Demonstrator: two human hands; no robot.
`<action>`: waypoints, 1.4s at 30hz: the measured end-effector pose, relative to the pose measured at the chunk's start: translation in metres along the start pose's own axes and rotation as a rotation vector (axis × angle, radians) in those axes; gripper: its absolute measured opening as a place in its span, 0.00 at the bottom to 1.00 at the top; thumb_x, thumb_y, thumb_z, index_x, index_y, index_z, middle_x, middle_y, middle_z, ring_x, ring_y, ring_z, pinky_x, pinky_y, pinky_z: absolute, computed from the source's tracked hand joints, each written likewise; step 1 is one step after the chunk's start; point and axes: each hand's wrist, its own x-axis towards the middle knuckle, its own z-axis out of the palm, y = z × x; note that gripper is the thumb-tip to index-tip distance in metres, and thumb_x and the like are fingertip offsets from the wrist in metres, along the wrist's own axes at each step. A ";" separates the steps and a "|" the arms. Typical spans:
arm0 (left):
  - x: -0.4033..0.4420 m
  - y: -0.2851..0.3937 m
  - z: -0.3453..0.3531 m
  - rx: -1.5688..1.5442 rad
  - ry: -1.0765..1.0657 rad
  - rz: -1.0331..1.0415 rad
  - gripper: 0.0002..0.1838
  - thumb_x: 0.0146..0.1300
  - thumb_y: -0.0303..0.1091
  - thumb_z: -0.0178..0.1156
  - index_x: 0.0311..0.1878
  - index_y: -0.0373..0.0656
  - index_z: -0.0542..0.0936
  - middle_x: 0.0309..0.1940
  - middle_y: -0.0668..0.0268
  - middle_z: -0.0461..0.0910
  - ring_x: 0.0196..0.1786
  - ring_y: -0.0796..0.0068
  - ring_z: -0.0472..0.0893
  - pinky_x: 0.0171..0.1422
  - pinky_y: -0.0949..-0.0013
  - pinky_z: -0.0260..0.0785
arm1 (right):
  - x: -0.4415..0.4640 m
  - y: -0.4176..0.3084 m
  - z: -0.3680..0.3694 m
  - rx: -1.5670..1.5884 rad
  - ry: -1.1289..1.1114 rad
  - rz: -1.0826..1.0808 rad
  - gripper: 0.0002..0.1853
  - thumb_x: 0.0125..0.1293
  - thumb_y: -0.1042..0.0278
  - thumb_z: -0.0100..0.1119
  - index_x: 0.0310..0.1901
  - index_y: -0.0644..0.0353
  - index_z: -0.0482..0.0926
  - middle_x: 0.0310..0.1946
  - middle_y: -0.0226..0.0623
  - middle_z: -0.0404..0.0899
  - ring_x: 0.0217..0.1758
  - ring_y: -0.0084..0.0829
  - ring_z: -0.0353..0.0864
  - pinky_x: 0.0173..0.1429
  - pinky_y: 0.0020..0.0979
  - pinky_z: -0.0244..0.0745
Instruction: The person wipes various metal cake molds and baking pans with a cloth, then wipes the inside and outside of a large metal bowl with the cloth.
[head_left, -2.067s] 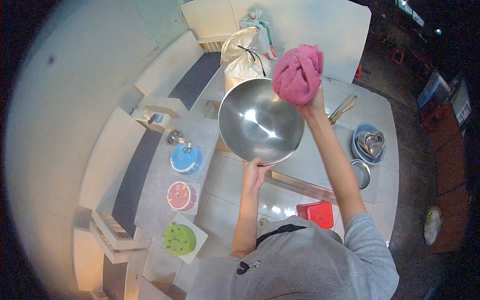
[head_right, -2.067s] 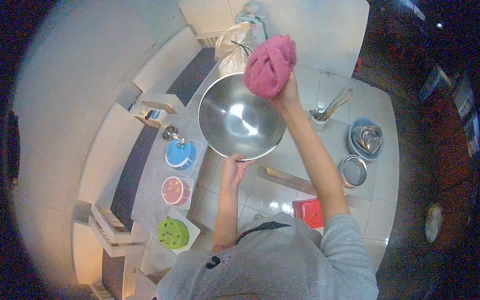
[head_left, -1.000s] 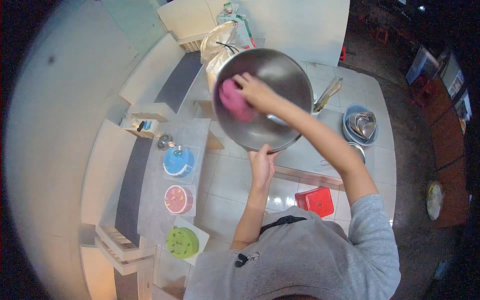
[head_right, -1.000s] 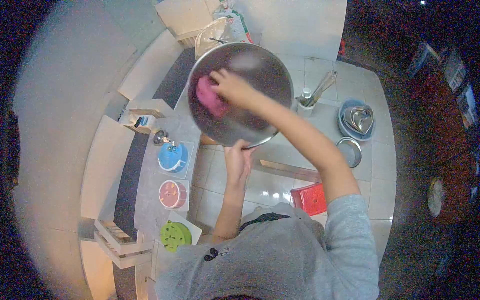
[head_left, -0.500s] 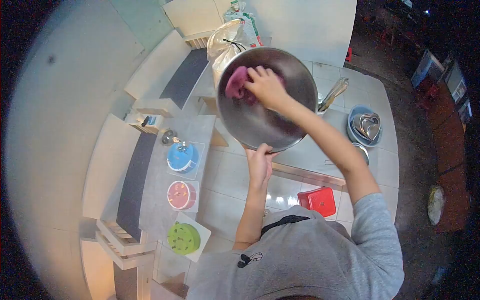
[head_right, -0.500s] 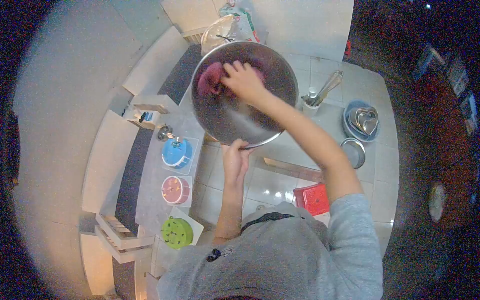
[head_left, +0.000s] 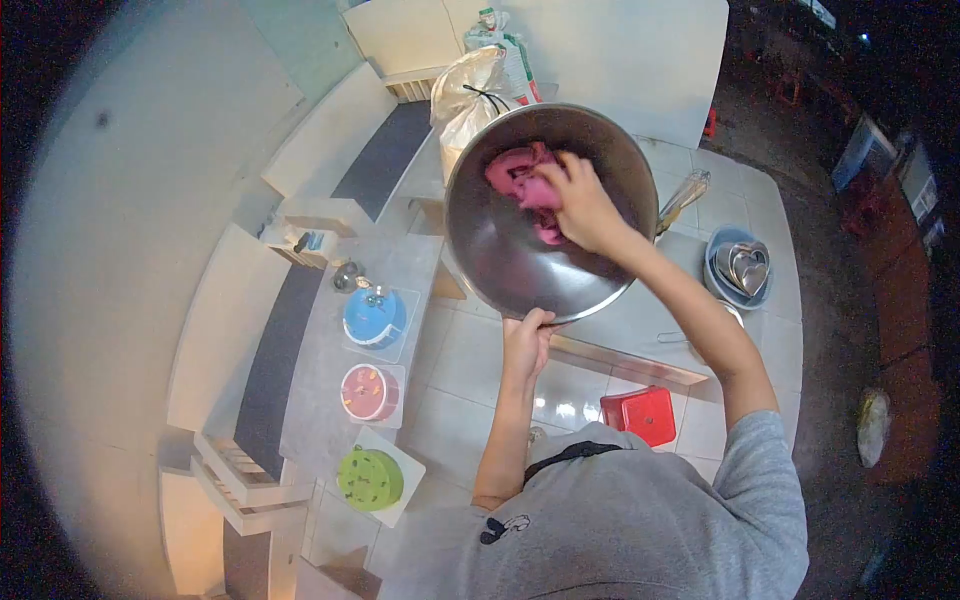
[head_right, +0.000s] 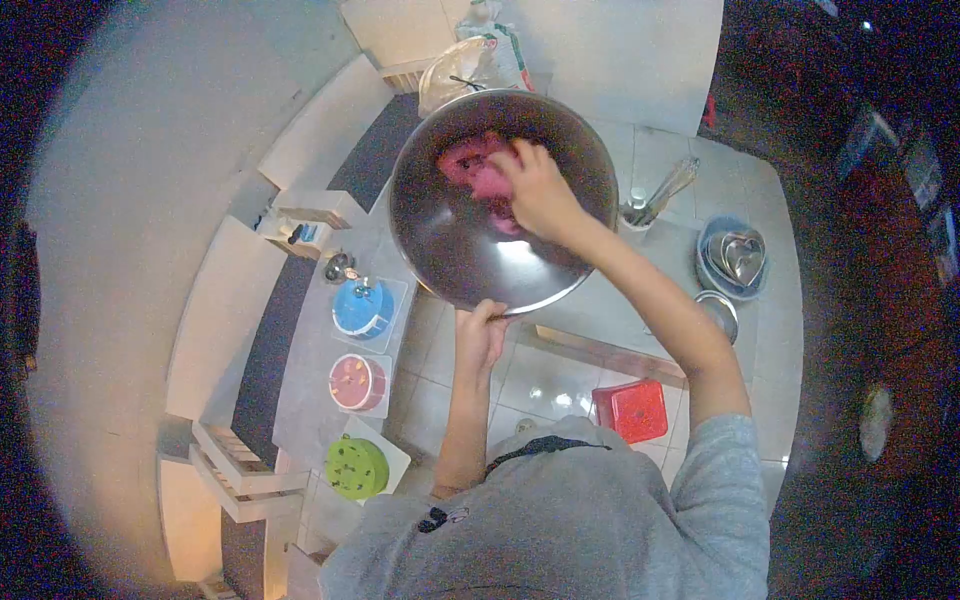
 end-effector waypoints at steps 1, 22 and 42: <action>-0.001 0.000 -0.001 0.008 0.001 -0.009 0.28 0.46 0.16 0.45 0.55 0.37 0.58 0.45 0.56 0.68 0.45 0.61 0.73 0.48 0.51 0.71 | -0.008 -0.010 0.007 -0.298 0.060 -0.054 0.27 0.44 0.66 0.61 0.50 0.57 0.67 0.49 0.53 0.61 0.49 0.48 0.64 0.53 0.40 0.63; 0.005 -0.035 -0.026 0.041 0.086 0.073 0.24 0.48 0.16 0.43 0.52 0.34 0.60 0.45 0.54 0.68 0.45 0.60 0.73 0.48 0.54 0.71 | -0.026 -0.022 0.116 0.227 0.315 0.855 0.28 0.51 0.68 0.53 0.54 0.58 0.55 0.50 0.61 0.52 0.53 0.61 0.54 0.60 0.50 0.48; 0.016 -0.037 -0.025 0.212 0.112 0.005 0.29 0.47 0.14 0.43 0.56 0.36 0.55 0.48 0.54 0.67 0.49 0.57 0.73 0.51 0.60 0.70 | -0.022 0.012 0.129 1.626 0.683 1.349 0.20 0.51 0.81 0.47 0.49 0.58 0.65 0.41 0.39 0.72 0.40 0.34 0.74 0.46 0.37 0.71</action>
